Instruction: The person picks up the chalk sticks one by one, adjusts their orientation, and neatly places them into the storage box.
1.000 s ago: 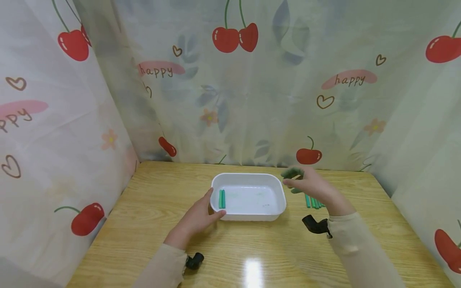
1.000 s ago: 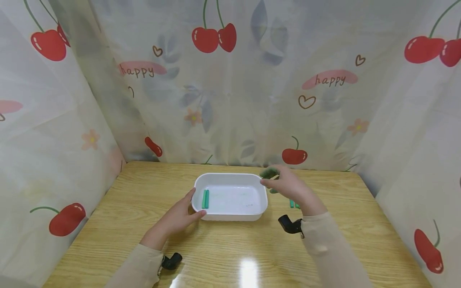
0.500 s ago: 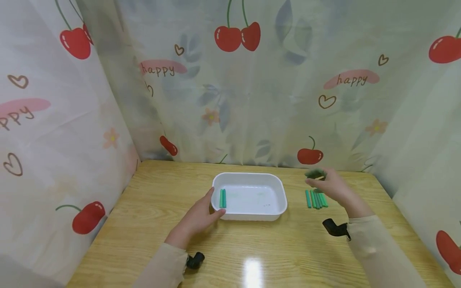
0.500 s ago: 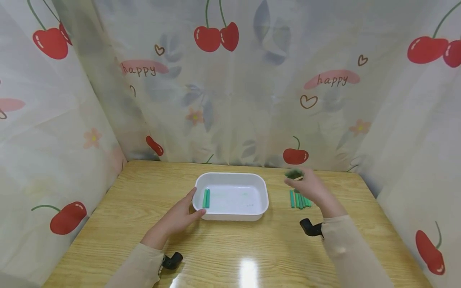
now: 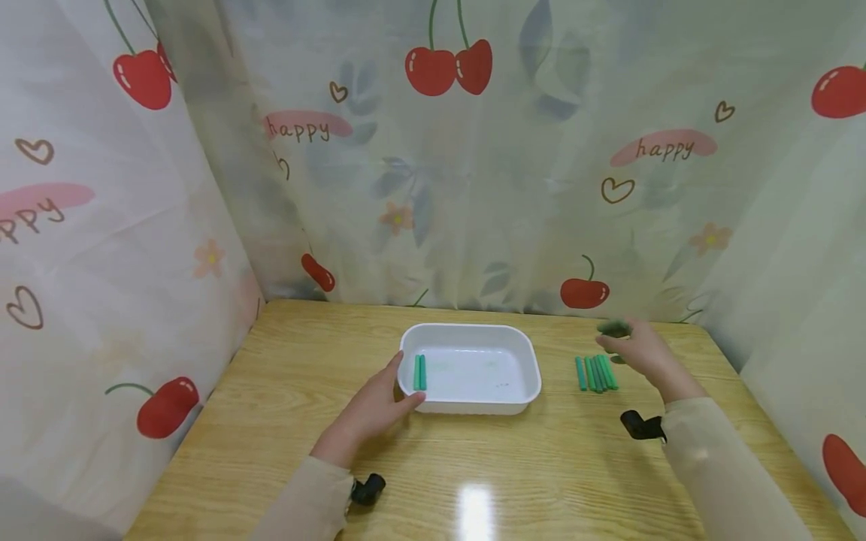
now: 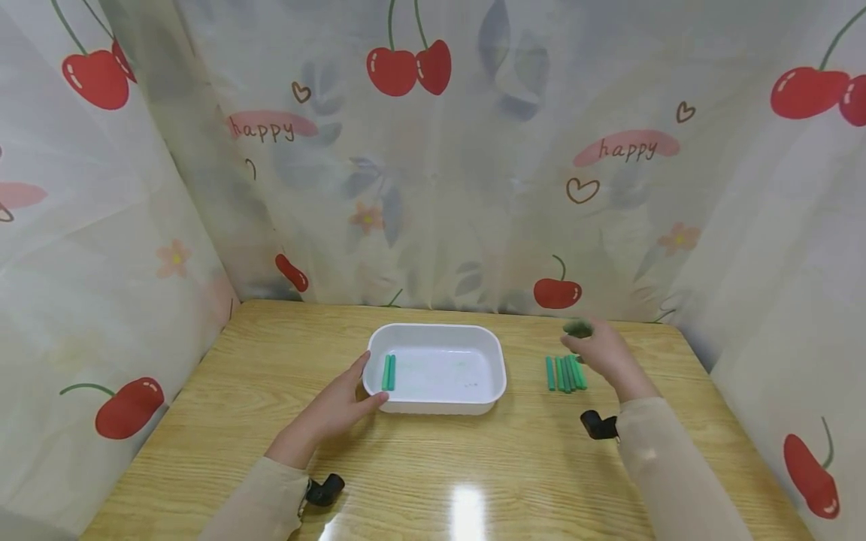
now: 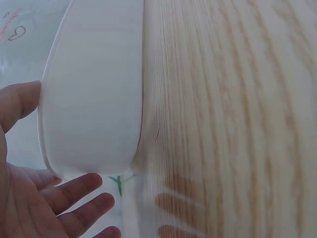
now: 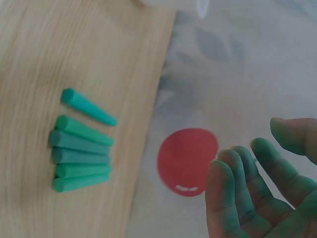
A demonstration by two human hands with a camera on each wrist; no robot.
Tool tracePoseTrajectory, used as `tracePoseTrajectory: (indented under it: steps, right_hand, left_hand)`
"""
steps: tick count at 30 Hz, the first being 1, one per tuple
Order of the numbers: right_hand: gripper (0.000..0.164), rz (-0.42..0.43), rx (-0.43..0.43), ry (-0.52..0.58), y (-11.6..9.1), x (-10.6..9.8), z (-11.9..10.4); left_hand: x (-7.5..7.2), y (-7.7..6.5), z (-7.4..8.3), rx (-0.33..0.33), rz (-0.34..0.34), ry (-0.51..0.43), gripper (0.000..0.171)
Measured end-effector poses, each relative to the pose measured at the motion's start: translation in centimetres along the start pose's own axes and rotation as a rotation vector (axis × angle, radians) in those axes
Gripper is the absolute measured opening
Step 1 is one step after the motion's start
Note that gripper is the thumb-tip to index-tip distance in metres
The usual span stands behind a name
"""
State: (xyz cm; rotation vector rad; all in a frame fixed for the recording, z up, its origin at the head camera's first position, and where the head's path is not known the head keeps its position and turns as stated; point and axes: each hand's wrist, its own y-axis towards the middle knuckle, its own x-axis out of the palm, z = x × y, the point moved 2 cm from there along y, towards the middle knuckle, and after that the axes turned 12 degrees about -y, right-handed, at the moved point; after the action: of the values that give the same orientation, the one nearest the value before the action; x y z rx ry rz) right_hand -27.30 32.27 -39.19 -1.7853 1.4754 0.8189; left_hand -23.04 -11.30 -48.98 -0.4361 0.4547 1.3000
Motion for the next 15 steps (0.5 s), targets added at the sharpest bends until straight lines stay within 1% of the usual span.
tracePoseTrajectory:
  steps: [4,8,15]
  right_hand:
    - [0.052,0.004,0.033,-0.006,0.7,0.3,1.6]
    - [0.049,0.002,0.056,-0.019,1.5,0.7,3.6]
    - [0.053,-0.035,0.116,-0.015,2.8,1.5,6.8]
  left_hand:
    - [0.0,0.0,0.0,0.011,0.0,0.0,0.094]
    - [0.0,0.1,0.0,-0.001,0.0,0.0,0.094]
    - [0.0,0.0,0.0,-0.022,0.0,0.003,0.095]
